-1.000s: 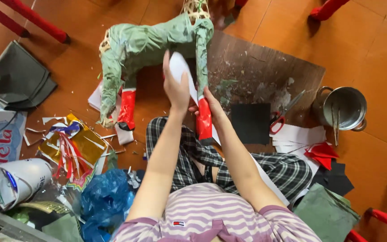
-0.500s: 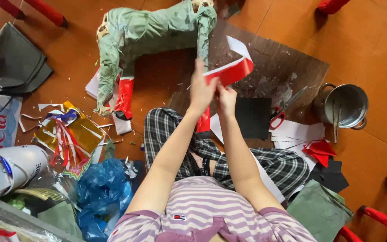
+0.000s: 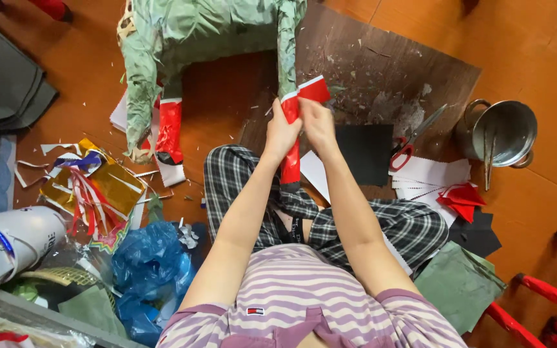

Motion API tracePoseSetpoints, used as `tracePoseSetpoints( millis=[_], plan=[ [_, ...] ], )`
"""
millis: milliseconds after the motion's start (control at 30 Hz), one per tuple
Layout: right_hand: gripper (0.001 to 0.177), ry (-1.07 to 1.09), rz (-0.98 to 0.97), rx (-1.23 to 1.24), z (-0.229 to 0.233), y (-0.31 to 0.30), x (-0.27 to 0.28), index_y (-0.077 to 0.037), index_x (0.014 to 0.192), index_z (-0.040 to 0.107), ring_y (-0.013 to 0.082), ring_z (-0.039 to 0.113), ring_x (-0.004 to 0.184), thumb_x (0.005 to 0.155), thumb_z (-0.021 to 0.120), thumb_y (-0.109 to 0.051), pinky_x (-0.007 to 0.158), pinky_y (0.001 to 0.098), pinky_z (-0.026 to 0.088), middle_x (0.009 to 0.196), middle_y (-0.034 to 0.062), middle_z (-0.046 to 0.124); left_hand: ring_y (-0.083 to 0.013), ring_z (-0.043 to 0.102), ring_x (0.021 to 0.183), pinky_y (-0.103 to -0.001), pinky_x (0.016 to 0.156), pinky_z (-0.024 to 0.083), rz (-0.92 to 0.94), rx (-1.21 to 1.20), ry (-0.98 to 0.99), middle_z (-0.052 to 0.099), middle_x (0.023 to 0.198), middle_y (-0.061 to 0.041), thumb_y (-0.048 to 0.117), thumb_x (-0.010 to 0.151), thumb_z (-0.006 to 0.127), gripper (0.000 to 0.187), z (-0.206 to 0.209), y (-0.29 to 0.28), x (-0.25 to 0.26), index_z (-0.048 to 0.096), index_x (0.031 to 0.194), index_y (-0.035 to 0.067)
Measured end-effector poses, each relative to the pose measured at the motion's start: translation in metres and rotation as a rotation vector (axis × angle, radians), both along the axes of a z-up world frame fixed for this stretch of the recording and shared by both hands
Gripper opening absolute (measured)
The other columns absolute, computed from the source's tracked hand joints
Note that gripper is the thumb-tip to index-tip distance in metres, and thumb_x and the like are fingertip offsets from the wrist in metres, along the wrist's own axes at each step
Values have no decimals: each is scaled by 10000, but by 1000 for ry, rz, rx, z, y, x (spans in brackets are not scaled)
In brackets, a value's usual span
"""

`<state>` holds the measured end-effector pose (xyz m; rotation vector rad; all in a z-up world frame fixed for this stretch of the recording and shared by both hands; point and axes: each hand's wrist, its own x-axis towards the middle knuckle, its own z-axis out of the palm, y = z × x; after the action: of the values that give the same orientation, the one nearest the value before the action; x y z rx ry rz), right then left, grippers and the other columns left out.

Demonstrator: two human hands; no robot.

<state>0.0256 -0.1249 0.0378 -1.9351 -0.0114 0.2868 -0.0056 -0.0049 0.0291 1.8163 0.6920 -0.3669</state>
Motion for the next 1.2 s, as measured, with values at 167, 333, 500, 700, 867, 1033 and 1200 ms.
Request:
tracePoseSetpoints(
  millis=[167, 333, 500, 700, 867, 1033, 1200],
  plan=[
    [334, 334, 118, 46, 3, 38, 49, -106, 860, 744, 218, 688, 773, 895, 741, -439, 710, 374, 547, 744, 62, 684, -463, 653, 1190, -546, 1003, 539, -124, -88, -28, 636, 1272, -341, 245, 796, 727, 1016, 65, 5, -5, 88, 1586, 216],
    [277, 605, -38, 441, -20, 40, 58, -123, 809, 686, 140, 625, 614, 825, 862, -336, 567, 281, 506, 656, -8, 617, -513, 600, 1252, -534, 1025, 516, -185, -250, -132, 546, 1351, -418, 260, 793, 789, 1202, 116, 19, -6, -69, 1625, 135],
    [301, 893, -299, 992, -30, 42, 51, -57, 950, 666, 250, 692, 716, 813, 879, -220, 684, 381, 569, 767, 97, 669, -495, 623, 1208, -571, 1014, 523, -205, 64, -104, 606, 1271, -362, 387, 865, 757, 1090, 123, 34, -9, 31, 1611, 61],
    [738, -48, 37, 506, -32, 52, 37, -67, 1594, 148, 407, 364, 1489, 1021, 605, -149, 1236, 498, 339, 1653, 243, 211, -326, 517, 1469, -375, 1199, 450, 139, 302, -863, 434, 1618, -100, 4, 905, 662, 775, 97, 60, 70, 303, 1571, 172],
    [345, -467, -120, 72, 55, 48, 17, -2, 1156, 586, 259, 592, 936, 845, 733, -30, 841, 369, 485, 1068, 126, 627, -196, 743, 792, -281, 634, 655, -134, 259, -868, 538, 1569, -81, -32, 867, 688, 993, 89, 21, 102, 130, 1615, 308],
    [379, 160, -512, 459, 17, 36, 37, -41, 641, 642, 66, 410, 432, 955, 701, -245, 384, 250, 292, 533, -12, 525, -351, 216, 1578, -344, 1241, 291, -145, -68, -813, 189, 1672, -192, 67, 878, 782, 302, 43, 22, 72, 723, 1156, -33],
    [369, 507, -761, 952, -79, 24, 49, -24, 899, 558, 290, 691, 768, 822, 898, -148, 685, 420, 630, 841, 138, 622, -446, 700, 1094, -547, 857, 593, 96, -139, -221, 627, 1300, -281, 531, 993, 620, 674, 9, 11, 46, 376, 1550, 241]
  ],
)
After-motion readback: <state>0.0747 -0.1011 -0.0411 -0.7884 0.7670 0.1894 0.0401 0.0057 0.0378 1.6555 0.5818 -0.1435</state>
